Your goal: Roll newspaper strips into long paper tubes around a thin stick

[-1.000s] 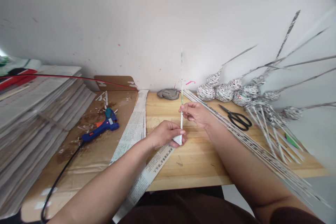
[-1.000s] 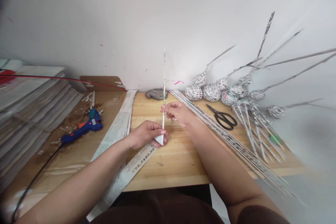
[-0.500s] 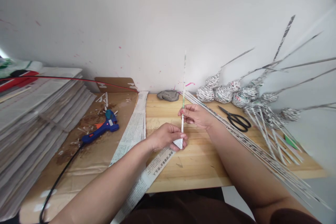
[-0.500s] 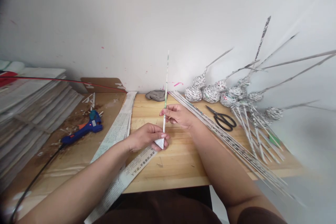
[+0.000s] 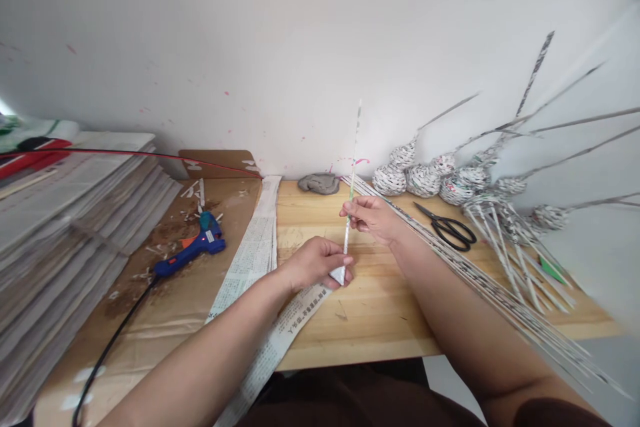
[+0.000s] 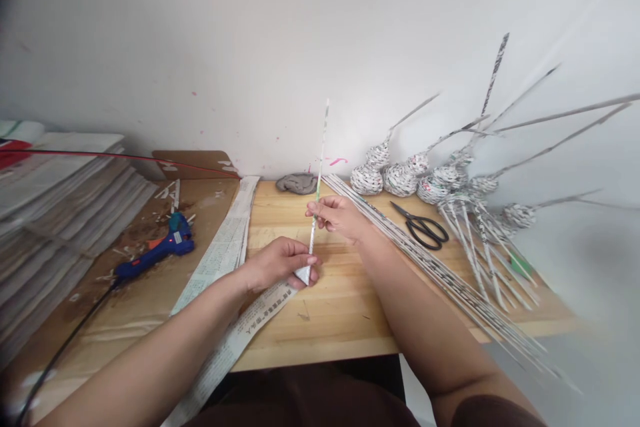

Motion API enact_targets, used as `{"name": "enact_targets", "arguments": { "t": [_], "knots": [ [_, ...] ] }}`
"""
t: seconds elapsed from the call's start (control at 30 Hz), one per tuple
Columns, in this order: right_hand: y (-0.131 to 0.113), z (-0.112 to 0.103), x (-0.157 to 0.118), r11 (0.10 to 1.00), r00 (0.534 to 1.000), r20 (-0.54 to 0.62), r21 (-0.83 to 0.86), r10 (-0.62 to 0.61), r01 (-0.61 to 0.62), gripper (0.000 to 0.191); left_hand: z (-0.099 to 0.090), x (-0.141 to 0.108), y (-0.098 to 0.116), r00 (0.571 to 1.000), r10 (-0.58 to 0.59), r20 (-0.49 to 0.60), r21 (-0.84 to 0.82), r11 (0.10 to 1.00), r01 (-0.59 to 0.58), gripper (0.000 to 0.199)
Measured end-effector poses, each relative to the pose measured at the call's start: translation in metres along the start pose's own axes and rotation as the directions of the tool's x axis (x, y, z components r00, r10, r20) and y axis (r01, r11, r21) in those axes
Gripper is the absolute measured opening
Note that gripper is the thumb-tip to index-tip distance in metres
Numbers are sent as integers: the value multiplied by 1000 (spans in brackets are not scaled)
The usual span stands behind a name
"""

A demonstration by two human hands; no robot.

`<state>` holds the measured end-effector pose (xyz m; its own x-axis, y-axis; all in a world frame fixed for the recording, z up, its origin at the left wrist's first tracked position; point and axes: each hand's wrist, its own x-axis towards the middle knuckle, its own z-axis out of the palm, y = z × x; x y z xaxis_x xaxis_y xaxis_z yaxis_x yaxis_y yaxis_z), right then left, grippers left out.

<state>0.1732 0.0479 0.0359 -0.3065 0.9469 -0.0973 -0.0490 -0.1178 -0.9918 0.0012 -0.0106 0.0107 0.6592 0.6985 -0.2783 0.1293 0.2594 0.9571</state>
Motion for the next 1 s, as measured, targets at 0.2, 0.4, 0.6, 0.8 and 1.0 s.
{"name": "enact_targets", "arguments": {
  "t": [0.2, 0.4, 0.6, 0.8, 1.0],
  "knots": [
    [2, 5, -1, 979, 985, -124, -180, -119, 96, 37, 2, 0, -3, 999, 31, -22, 70, 997, -30, 35],
    [-6, 7, -8, 928, 957, -156, -324, -245, 185, 40, 2, 0, 0, 995, 59, -83, 99, 994, -51, 37],
    [-5, 5, -11, 981, 974, 225, -191, 0, 44, 35, -7, 3, 5, 972, 80, -219, 3, 997, -81, 38],
    [3, 9, -13, 960, 948, 315, -245, -50, 132, 30, -11, 5, 3, 958, 116, -261, 67, 993, -102, 37],
    [5, 3, -6, 968, 981, 169, -216, -91, 127, 33, -16, -7, 20, 953, 110, -283, 276, 961, -29, 35]
  ]
}}
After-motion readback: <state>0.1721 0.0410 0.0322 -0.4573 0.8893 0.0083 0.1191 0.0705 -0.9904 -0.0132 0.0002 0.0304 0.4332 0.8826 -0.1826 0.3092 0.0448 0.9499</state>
